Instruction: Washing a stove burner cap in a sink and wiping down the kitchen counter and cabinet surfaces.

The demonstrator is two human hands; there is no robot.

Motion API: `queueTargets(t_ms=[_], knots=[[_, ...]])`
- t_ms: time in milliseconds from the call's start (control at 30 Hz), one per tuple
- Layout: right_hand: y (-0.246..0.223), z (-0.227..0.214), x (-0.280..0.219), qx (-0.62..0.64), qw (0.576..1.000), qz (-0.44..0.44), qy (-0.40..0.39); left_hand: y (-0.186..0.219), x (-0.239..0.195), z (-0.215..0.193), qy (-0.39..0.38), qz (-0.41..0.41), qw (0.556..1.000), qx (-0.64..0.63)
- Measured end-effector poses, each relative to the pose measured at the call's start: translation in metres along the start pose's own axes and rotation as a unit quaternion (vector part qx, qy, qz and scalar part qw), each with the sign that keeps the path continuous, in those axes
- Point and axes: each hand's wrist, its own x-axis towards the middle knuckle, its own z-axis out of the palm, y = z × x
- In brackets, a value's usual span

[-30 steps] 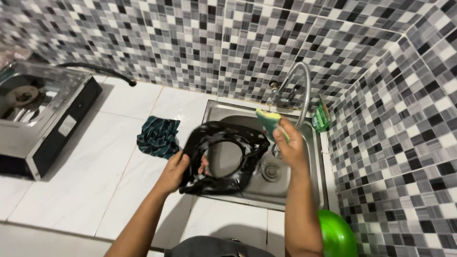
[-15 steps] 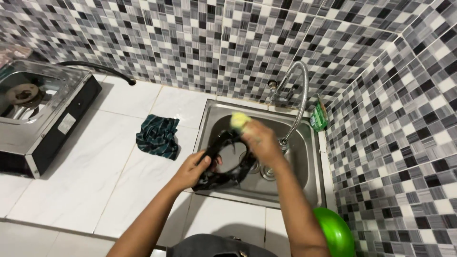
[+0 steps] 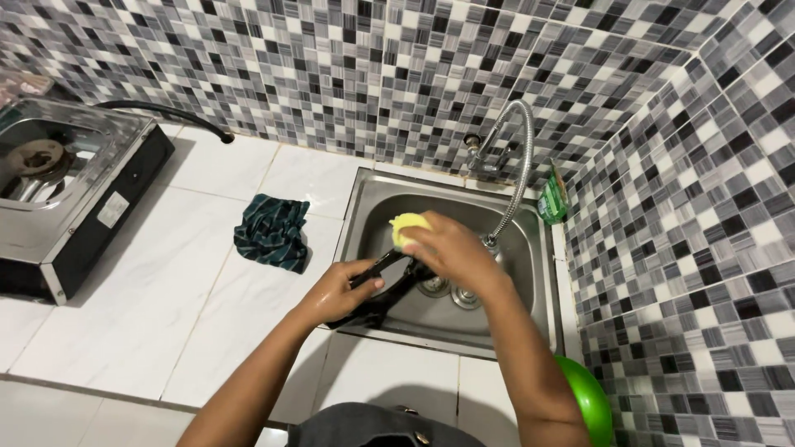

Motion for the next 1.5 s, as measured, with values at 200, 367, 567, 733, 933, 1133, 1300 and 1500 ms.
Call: queueTargets(t_ms=[200, 367, 567, 733, 933, 1133, 1300, 1500], knots=[[-0.01, 0.046, -0.003, -0.093, 0.988, -0.118, 0.028, -0.037, 0.015, 0.018, -0.001, -0.021, 1.0, 0.019], [-0.01, 0.018, 0.004, -0.15, 0.965, -0.204, 0.061, 0.01, 0.017, 0.008, 0.041, -0.056, 0.995, 0.067], [-0.007, 0.024, -0.009, -0.157, 0.962, -0.199, 0.104, 0.019, 0.011, 0.005, 0.03, 0.027, 0.994, 0.105], [0.001, 0.025, -0.023, -0.111, 0.954, -0.202, 0.191, -0.007, 0.017, -0.015, 0.053, 0.138, 0.989, -0.002], [0.017, 0.065, -0.047, -0.161, 0.895, -0.197, 0.367, -0.058, 0.04, -0.041, 0.281, -0.124, 0.947, -0.09], [0.027, 0.087, -0.063, -0.152, 0.874, -0.186, 0.422, -0.089, 0.051, -0.036, 0.383, -0.005, 0.921, -0.07], [0.039, 0.11, -0.071, -0.171, 0.857, -0.21, 0.439, -0.121, 0.062, -0.022, 0.228, -0.281, 0.871, -0.333], [0.042, 0.095, -0.082, -0.114, 0.955, -0.183, 0.204, -0.11, 0.053, -0.026, 0.391, -0.052, 0.913, -0.108]])
